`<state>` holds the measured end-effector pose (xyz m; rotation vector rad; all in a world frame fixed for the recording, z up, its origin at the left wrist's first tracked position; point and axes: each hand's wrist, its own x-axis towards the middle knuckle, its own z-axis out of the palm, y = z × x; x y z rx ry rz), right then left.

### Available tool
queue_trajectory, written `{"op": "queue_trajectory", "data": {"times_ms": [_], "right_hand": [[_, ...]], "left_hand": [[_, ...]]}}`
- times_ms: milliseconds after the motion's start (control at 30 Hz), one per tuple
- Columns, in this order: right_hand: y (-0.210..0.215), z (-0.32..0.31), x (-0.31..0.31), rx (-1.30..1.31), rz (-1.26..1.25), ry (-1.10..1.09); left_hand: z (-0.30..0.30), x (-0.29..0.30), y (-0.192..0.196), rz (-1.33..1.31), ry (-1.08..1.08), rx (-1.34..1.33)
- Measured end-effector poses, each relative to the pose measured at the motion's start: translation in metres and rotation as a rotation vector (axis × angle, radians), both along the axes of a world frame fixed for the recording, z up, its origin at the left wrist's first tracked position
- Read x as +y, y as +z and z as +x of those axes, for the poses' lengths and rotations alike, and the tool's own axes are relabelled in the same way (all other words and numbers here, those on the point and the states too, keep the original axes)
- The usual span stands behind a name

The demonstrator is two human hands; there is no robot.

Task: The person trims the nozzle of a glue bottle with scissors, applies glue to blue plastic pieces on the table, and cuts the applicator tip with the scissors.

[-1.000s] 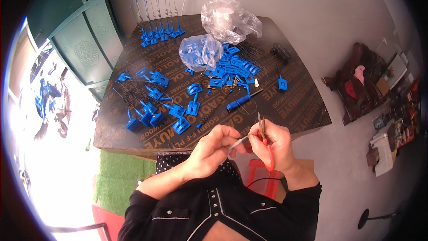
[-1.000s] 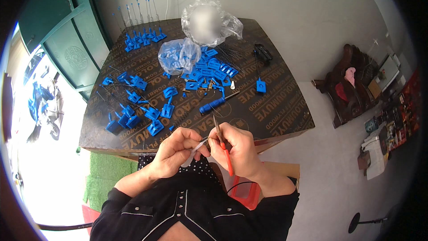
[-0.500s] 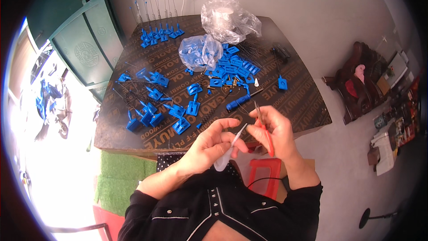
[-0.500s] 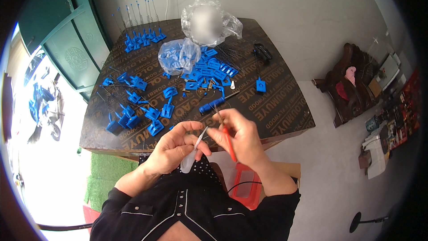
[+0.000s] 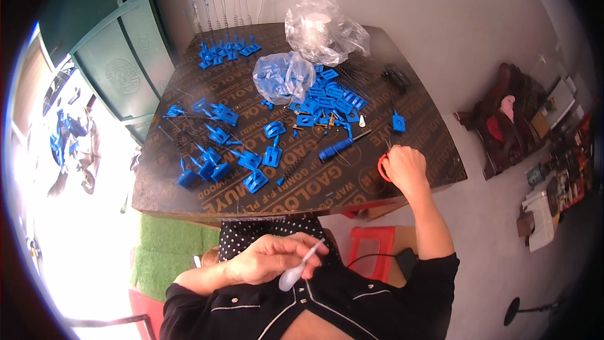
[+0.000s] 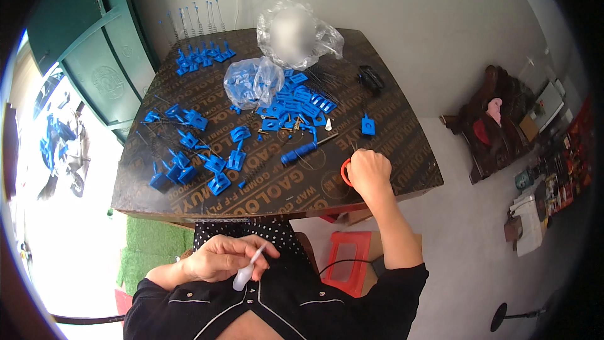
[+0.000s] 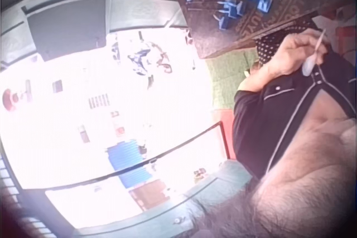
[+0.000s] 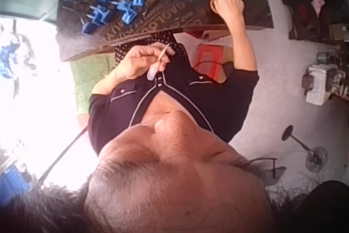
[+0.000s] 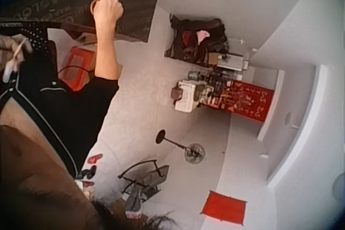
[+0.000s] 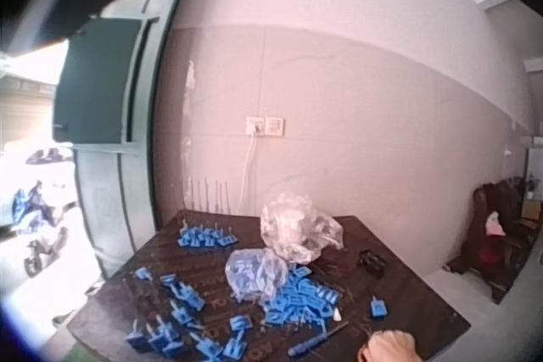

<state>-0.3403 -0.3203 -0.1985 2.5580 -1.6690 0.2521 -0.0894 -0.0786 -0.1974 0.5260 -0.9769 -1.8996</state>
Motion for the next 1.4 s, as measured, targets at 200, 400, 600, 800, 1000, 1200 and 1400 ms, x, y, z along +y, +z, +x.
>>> {"op": "queue_trajectory", "data": {"times_ms": [200,400,600,800,1000,1200,1400], "right_hand": [[0.003,0.006,-0.013,0.020,0.079,0.022],[0.010,0.008,-0.013,0.044,0.106,0.029],[0.013,0.009,-0.012,0.040,0.124,0.030],[0.025,0.017,-0.004,0.011,0.047,0.085],[0.036,0.084,0.043,-1.001,0.405,0.529],[0.033,0.126,0.062,-1.143,0.318,0.587],[0.023,0.139,0.060,-1.270,0.257,0.584]], "left_hand": [[0.012,0.000,0.002,-0.103,-0.193,-0.135],[0.018,-0.013,-0.008,-0.101,-0.048,-0.128],[0.020,-0.063,0.010,-0.193,0.389,-0.284],[0.026,-0.092,0.014,-0.241,0.616,-0.608],[0.016,-0.099,0.017,-0.569,0.856,-0.983],[0.015,-0.097,0.023,-0.677,0.860,-1.095],[0.026,-0.096,0.022,-0.765,0.820,-1.334]]}}
